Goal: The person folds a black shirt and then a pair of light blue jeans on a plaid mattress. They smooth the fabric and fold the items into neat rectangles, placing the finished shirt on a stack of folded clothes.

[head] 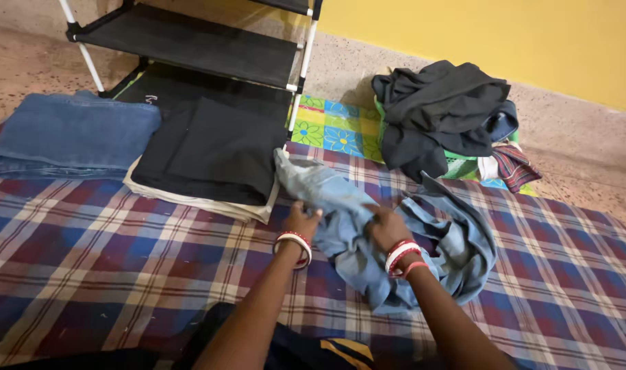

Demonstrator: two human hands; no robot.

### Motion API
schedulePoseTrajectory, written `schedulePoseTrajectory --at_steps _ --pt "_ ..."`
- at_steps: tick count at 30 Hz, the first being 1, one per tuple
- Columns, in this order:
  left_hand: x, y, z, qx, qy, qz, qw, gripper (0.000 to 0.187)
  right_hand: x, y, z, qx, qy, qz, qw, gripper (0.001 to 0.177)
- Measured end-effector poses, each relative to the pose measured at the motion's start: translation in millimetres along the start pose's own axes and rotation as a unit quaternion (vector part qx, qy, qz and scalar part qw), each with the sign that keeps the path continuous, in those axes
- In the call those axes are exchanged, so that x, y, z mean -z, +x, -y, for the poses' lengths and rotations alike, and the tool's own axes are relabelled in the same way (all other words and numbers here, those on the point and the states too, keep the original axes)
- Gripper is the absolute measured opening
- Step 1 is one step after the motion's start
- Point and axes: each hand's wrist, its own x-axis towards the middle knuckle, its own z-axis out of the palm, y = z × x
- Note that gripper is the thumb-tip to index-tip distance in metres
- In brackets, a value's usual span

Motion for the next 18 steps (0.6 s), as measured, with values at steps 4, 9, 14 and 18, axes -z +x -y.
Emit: schedulePoseTrajectory --at_steps 4,9,14,18 --pt "14 -8 -28 0.064 0.026 -0.016 0.997 0.093 -6 3 -6 0.056 0.133 0.197 0.97 0.057" --pt "20 -14 -32 0.09 -0.011 -0.009 0.996 0.074 14 -3 8 -0.032 0.163 0.12 0.979 0.056" --pt "14 -16 -39 0.178 -0.118 0.029 0.976 0.058 24 -17 50 0.044 -0.049 0.153 0.986 0.073" --pt "-5 11 -23 0.145 -0.079 0.006 0.986 0.046 30 -37 93 0.042 -0.187 0.174 0.966 0.105"
